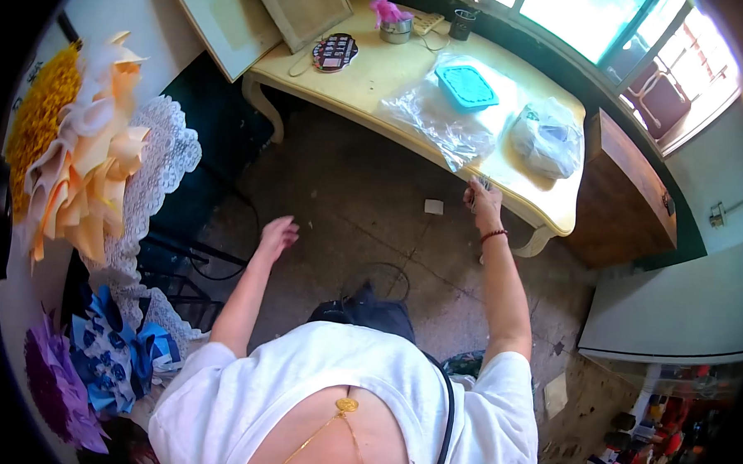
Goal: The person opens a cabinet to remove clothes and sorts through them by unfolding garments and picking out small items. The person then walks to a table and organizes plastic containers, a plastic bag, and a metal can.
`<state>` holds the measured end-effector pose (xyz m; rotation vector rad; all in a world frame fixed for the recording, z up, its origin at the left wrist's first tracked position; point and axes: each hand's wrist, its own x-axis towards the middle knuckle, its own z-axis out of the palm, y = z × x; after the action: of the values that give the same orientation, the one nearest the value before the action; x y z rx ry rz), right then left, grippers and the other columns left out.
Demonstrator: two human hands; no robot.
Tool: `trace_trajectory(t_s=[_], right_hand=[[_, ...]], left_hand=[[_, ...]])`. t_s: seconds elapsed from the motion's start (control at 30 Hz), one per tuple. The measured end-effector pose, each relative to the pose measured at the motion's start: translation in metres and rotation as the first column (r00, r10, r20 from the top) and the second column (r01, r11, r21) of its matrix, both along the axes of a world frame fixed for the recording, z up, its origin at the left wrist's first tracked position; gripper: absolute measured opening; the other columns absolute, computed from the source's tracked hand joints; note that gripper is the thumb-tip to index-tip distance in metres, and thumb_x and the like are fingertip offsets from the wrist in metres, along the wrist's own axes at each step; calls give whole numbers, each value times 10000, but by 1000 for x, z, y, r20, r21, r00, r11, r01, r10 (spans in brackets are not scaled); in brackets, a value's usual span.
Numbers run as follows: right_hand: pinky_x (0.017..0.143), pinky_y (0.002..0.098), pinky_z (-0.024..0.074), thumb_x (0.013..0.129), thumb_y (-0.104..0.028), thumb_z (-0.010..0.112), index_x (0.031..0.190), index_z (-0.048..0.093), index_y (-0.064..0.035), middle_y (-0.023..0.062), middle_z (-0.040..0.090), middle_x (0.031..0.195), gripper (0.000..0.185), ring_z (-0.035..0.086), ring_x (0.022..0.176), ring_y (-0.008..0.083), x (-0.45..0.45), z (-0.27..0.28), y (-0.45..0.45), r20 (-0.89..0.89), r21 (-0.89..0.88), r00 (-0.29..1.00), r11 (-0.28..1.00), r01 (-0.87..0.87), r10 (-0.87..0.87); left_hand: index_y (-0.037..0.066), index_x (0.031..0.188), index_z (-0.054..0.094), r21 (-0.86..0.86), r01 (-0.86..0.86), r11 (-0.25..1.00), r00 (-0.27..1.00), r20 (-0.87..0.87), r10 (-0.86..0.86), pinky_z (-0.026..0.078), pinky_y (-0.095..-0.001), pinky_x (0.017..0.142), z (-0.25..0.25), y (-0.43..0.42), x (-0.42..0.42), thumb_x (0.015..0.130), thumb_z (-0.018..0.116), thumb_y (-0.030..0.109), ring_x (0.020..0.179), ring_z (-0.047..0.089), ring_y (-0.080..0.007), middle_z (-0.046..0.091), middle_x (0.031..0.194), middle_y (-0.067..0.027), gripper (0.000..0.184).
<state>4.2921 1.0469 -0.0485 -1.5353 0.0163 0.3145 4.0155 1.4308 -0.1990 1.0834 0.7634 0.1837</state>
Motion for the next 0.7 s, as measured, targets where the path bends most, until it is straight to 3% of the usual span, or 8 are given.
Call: trace_trajectory(t_s=[0.13,0.27,0.3,0.33,0.4,0.57,0.63,0.7], right_hand=[[406,238,380,774,-186,602,770,537,-33,45,551,610,166,502,479,113,77,4,13,89,-55,992,994,96,-91],[504,284,419,745,-279,609,727,575,22,81,585,666,303,529,551,153,184,11,29,473,-417,881,876,243,-19],[636,366,434,721,-300,602,760,583,52,172,592,682,355,563,641,272,208,16,32,478,-530,878,796,292,-4],[636,366,434,721,-300,602,760,583,52,172,592,682,355,563,641,272,230,16,39,479,-525,878,802,286,0],[663,384,431,733,-309,588,787,590,42,204,596,760,354,566,710,331,280,20,52,567,-615,822,688,385,47],[706,409,435,737,-312,566,783,590,8,200,593,798,324,563,778,351,399,-26,71,554,-758,792,550,352,257],[700,413,432,733,-297,568,776,573,13,199,589,776,313,560,762,353,423,-41,76,488,-765,827,594,250,281],[681,405,432,730,-298,581,774,565,30,208,584,754,331,559,735,348,433,-52,78,462,-745,832,642,178,306]], left_hand=[[79,1078,513,27,301,953,943,142,-302,445,-235,534,78,-38,150,838,509,200,630,573,-129,583,837,-60,269],[83,1097,493,-1,440,898,878,209,-430,465,-265,598,120,-75,263,844,500,201,674,576,-138,576,863,-57,279],[83,1097,493,3,434,901,881,208,-425,465,-265,598,125,-82,290,844,500,201,674,576,-138,576,863,-57,279],[84,1107,480,-26,464,886,866,226,-447,469,-273,605,128,-88,317,845,499,199,686,577,-143,572,878,-59,287],[84,1130,448,-83,505,859,842,266,-470,477,-295,623,131,-97,371,844,498,188,727,576,-172,558,916,-75,308],[70,1204,369,-131,407,904,908,160,-386,481,-352,654,111,-116,492,849,463,162,766,563,-227,534,966,-110,378],[72,1210,363,-128,351,928,935,99,-340,479,-366,667,98,-123,528,851,459,165,773,561,-235,532,973,-113,384],[82,1188,398,-129,228,965,967,-86,-240,469,-378,672,86,-131,552,857,447,188,779,560,-238,551,936,-101,351]])
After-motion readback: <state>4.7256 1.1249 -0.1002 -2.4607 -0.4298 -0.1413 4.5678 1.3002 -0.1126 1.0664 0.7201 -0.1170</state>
